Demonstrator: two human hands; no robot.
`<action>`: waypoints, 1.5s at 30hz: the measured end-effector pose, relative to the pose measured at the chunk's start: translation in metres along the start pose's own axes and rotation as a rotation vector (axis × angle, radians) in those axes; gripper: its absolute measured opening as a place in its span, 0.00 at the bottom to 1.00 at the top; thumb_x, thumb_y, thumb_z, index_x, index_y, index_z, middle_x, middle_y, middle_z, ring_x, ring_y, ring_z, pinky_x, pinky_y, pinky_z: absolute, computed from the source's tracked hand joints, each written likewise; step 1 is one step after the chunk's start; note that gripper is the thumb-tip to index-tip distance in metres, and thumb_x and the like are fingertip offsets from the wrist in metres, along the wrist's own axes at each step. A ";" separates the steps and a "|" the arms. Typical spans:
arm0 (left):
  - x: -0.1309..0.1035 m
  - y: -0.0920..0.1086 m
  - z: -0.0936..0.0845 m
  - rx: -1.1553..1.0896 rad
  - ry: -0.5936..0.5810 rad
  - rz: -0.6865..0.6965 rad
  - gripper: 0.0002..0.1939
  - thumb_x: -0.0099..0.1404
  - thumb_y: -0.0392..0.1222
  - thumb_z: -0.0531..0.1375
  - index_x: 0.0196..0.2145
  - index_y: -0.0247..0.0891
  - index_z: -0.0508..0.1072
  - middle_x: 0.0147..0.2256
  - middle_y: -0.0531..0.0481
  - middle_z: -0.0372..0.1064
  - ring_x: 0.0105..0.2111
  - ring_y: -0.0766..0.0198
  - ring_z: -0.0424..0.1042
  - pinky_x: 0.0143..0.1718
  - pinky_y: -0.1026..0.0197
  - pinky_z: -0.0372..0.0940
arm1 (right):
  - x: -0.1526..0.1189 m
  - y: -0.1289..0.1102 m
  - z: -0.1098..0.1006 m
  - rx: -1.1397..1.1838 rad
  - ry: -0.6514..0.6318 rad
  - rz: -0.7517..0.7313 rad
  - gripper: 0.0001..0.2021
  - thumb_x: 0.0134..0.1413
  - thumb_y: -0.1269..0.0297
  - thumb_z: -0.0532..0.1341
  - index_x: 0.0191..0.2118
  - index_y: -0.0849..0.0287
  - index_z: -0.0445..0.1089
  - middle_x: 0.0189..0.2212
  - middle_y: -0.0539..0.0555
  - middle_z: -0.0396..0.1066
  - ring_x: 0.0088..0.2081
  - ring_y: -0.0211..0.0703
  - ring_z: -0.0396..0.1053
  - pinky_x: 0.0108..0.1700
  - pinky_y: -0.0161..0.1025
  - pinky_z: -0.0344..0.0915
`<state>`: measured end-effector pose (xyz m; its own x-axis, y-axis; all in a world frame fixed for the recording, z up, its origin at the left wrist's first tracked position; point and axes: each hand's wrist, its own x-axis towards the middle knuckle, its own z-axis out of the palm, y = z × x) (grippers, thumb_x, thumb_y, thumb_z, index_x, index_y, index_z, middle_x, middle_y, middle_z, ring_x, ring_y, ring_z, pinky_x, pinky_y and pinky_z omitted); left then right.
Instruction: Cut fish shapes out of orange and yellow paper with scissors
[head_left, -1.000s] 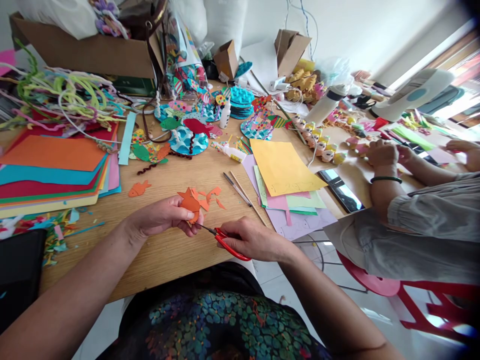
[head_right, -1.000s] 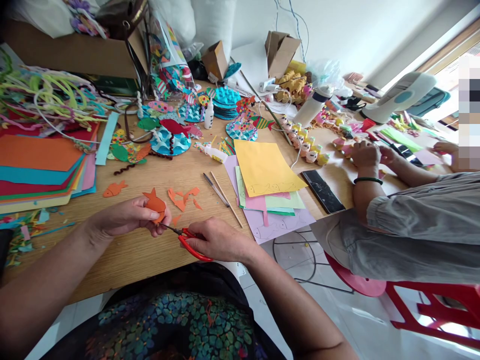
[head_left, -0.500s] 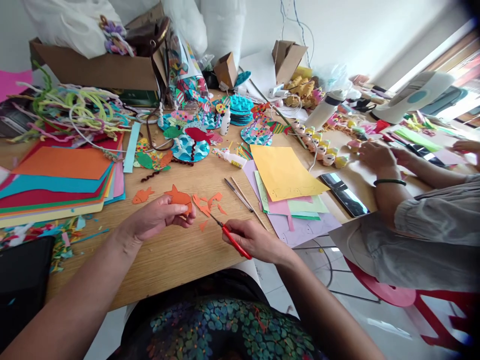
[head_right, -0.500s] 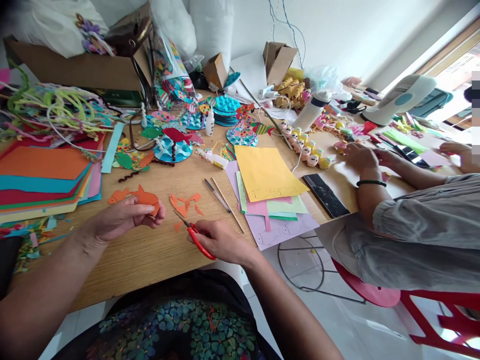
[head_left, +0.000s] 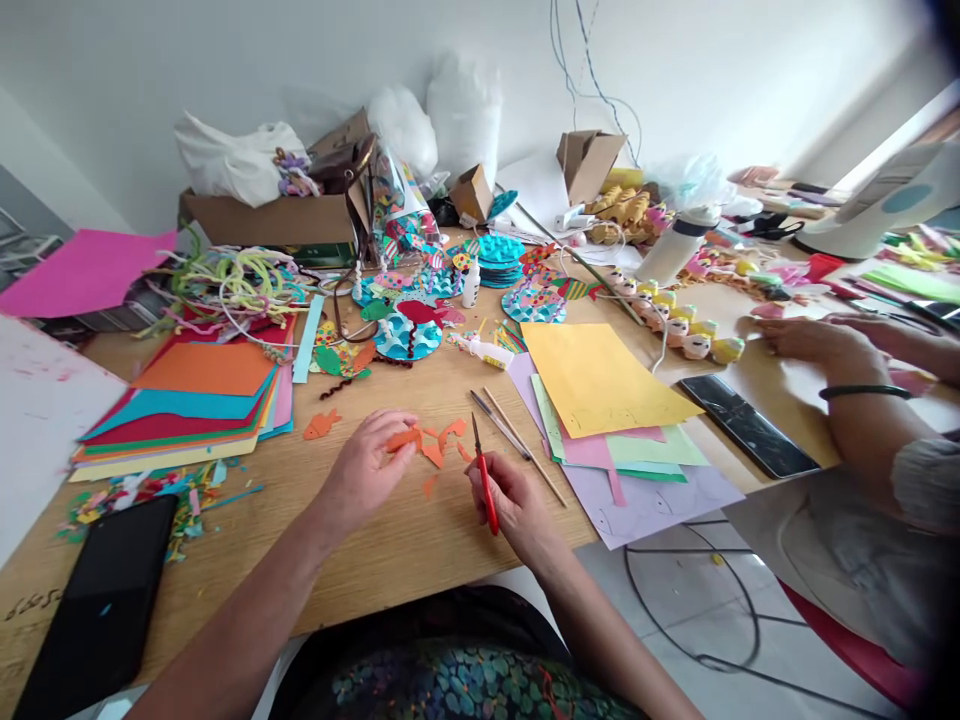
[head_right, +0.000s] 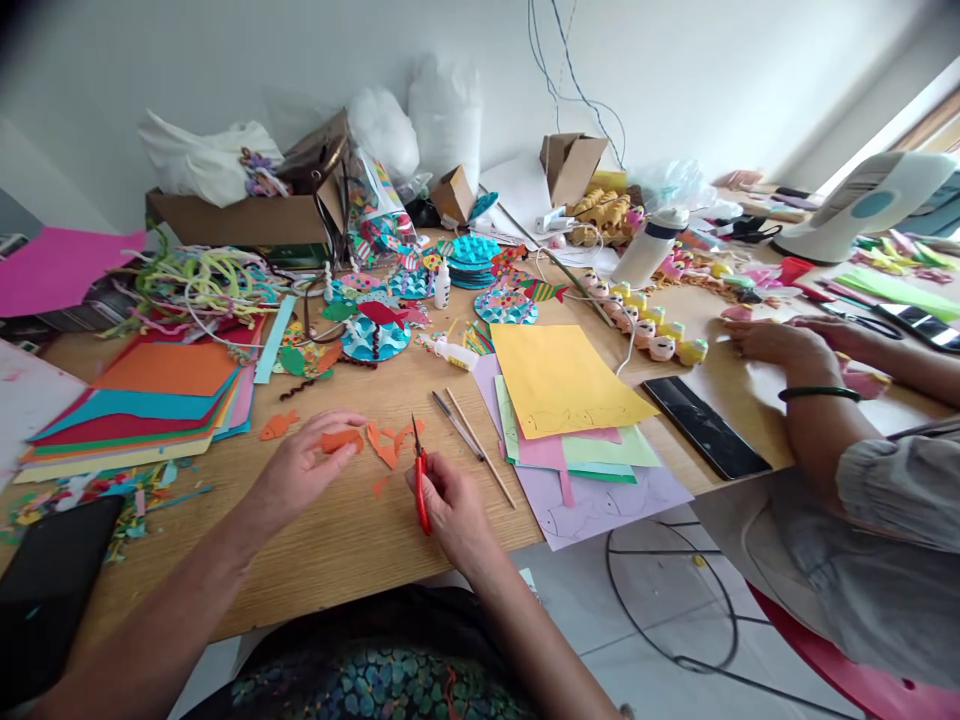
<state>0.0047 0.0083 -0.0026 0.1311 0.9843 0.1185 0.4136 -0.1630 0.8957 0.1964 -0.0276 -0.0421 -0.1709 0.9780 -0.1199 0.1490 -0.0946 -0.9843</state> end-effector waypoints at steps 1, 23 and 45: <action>-0.001 0.000 0.000 -0.112 0.050 -0.059 0.07 0.52 0.38 0.63 0.32 0.41 0.78 0.41 0.44 0.76 0.47 0.51 0.69 0.56 0.48 0.57 | 0.001 -0.001 0.002 0.062 0.027 0.008 0.13 0.53 0.54 0.59 0.30 0.59 0.62 0.20 0.46 0.58 0.21 0.34 0.56 0.23 0.33 0.55; -0.022 0.038 0.024 -1.266 -0.011 -0.336 0.13 0.61 0.36 0.55 0.21 0.38 0.74 0.52 0.45 0.71 0.54 0.55 0.68 0.51 0.57 0.67 | 0.024 -0.039 0.022 0.940 0.128 -0.146 0.15 0.37 0.70 0.70 0.34 0.59 0.66 0.31 0.48 0.70 0.25 0.32 0.64 0.24 0.30 0.59; -0.024 0.034 0.029 -1.227 -0.066 -0.326 0.09 0.58 0.40 0.61 0.21 0.39 0.73 0.48 0.47 0.75 0.54 0.55 0.68 0.55 0.56 0.62 | 0.017 -0.048 0.020 0.937 0.155 -0.203 0.12 0.43 0.67 0.68 0.32 0.59 0.64 0.25 0.46 0.68 0.21 0.31 0.62 0.25 0.30 0.61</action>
<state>0.0422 -0.0228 0.0125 0.2403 0.9556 -0.1709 -0.6625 0.2901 0.6906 0.1667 -0.0106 0.0002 0.0319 0.9994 0.0158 -0.7170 0.0339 -0.6962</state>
